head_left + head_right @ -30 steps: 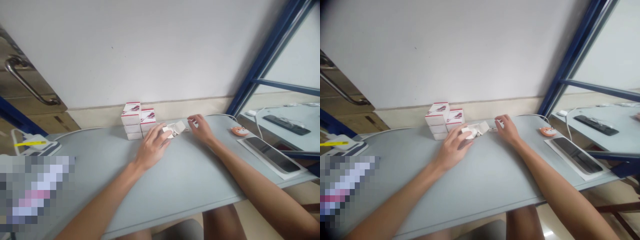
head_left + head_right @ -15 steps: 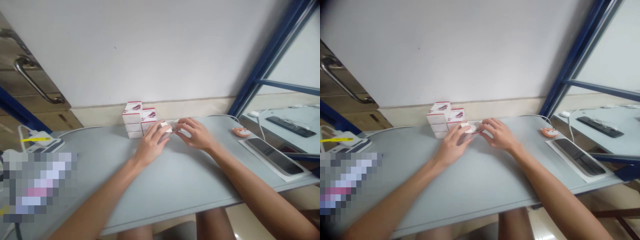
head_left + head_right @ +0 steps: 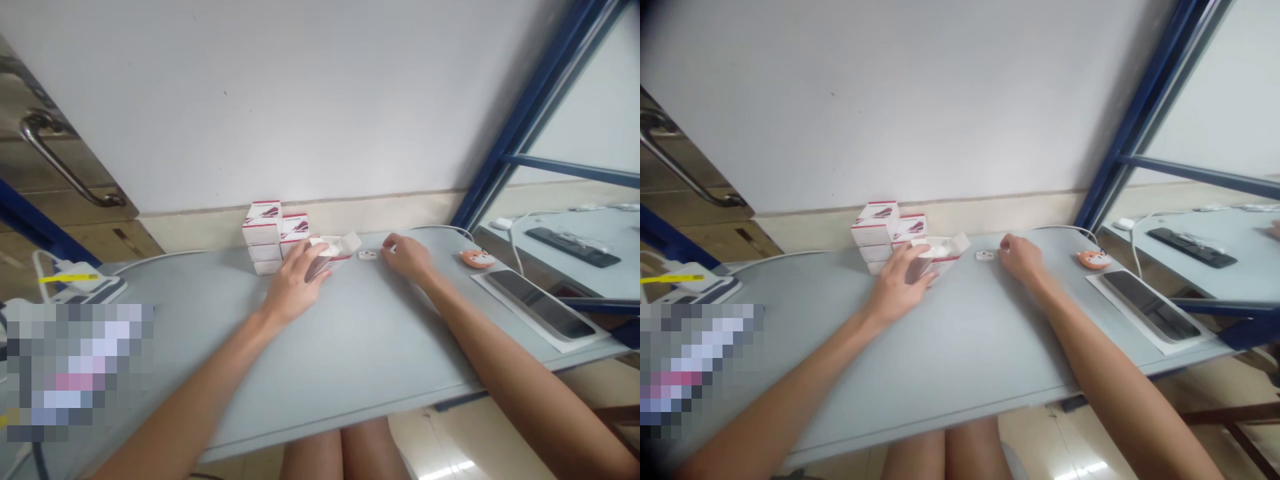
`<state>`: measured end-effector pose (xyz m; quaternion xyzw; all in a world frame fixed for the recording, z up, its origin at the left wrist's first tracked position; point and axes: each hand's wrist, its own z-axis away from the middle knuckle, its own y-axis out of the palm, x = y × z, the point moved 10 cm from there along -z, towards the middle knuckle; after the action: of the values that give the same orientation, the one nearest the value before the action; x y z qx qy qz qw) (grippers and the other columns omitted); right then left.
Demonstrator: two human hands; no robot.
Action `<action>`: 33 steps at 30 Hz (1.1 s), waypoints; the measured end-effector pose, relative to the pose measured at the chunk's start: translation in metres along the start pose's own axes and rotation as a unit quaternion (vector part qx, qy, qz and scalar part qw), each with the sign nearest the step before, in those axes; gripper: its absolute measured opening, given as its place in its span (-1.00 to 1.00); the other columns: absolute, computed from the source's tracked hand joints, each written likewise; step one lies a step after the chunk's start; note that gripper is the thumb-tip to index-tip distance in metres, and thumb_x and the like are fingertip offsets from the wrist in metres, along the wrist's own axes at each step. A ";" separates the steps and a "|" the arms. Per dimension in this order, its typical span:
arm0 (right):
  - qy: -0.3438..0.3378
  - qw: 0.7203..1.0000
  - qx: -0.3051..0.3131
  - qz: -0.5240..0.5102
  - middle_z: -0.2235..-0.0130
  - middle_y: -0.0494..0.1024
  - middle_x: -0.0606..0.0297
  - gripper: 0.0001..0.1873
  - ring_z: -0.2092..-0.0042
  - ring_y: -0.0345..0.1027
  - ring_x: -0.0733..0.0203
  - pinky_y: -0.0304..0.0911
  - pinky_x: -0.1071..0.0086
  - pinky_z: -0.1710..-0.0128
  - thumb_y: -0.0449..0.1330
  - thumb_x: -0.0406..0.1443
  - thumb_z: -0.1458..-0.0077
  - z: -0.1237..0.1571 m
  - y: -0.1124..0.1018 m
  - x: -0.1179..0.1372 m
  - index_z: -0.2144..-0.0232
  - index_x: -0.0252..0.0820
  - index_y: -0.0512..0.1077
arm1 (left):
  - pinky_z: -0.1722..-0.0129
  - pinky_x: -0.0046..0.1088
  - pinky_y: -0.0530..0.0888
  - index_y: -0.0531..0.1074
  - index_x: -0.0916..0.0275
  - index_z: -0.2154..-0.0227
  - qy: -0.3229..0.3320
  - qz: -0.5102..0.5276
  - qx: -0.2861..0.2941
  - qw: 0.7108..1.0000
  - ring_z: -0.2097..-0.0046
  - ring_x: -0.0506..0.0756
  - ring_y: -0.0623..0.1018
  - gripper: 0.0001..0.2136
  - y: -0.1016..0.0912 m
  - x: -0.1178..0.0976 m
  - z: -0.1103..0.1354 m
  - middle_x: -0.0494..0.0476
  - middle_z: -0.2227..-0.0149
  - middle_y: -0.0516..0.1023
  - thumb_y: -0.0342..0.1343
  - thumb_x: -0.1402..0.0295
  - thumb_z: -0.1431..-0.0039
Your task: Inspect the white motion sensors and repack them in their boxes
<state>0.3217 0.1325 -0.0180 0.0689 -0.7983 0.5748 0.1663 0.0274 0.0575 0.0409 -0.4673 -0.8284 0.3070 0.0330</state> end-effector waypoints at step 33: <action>0.025 0.864 0.053 -0.500 0.35 0.63 0.27 -0.64 0.32 0.40 0.20 0.28 0.31 0.25 0.40 0.01 -0.09 0.049 -0.002 0.082 0.31 -0.16 0.66 | -0.35 0.08 0.47 0.21 0.08 -0.43 0.134 -0.025 0.096 0.986 -0.53 0.35 0.15 -0.32 0.022 -0.050 0.005 0.30 -0.46 0.27 -0.01 0.73 -0.32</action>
<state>0.2367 0.0925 -0.0023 0.4529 -0.6205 0.4575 0.4478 0.0703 0.0237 0.0363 -0.4784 -0.7945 0.3187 0.1959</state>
